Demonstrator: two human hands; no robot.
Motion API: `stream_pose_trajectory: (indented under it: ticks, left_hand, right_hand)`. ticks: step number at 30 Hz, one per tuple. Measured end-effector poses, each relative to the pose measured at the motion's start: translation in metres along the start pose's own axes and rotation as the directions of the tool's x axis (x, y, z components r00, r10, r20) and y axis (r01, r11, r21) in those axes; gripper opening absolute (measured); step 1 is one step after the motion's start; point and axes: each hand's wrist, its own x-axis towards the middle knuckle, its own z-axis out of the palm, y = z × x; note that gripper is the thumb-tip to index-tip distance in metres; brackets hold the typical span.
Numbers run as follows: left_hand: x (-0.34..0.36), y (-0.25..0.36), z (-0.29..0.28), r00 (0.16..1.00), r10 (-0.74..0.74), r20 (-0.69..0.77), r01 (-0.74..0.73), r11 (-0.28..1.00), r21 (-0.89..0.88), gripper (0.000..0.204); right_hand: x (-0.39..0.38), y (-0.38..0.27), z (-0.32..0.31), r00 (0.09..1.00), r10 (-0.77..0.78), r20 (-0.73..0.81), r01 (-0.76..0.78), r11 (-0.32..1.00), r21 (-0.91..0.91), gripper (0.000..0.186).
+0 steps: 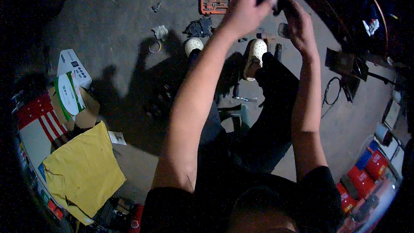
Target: The person sits on a low stool in a workshop, using a screwdriver to manipulate a small electrical component with copper windings. They repeatedly tighten and loosen screws on the component while holding it in their left hand, occasionally inspecting the assembly.
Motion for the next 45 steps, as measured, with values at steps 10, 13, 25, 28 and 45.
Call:
stream_pose_trajectory:
  ticks: [10, 13, 25, 28, 45]
  left_hand:
    - [-0.011, -0.014, -0.015, 0.978, -0.03, 0.208, 0.082, 0.966, -0.245, 0.028]
    - [-0.014, -0.013, -0.014, 0.892, -0.211, 0.4, 0.154, 0.973, 0.17, 0.032]
    - [-0.013, 0.009, -0.053, 0.987, -0.139, 0.083, 0.162, 0.868, -0.469, 0.023]
    - [-0.016, -0.007, -0.04, 0.969, -0.156, 0.193, 0.228, 0.867, -0.443, 0.026]
    - [-0.015, 0.001, -0.072, 0.935, -0.343, 0.088, 0.342, 0.813, -0.471, 0.022]
  right_hand:
    - [0.005, -0.018, -0.022, 0.965, 0.245, 0.097, 0.091, -0.656, 0.749, 0.024]
    - [0.014, -0.017, -0.019, 0.812, 0.566, -0.141, 0.205, -0.051, 0.977, 0.021]
    - [0.01, -0.044, 0.021, 0.953, 0.1, 0.287, -0.267, 0.727, 0.633, 0.027]
    - [0.009, -0.057, -0.003, 0.909, 0.28, 0.308, -0.315, -0.019, 0.949, 0.022]
    - [0.008, -0.055, 0.006, 0.88, 0.101, 0.464, -0.448, 0.503, 0.739, 0.035]
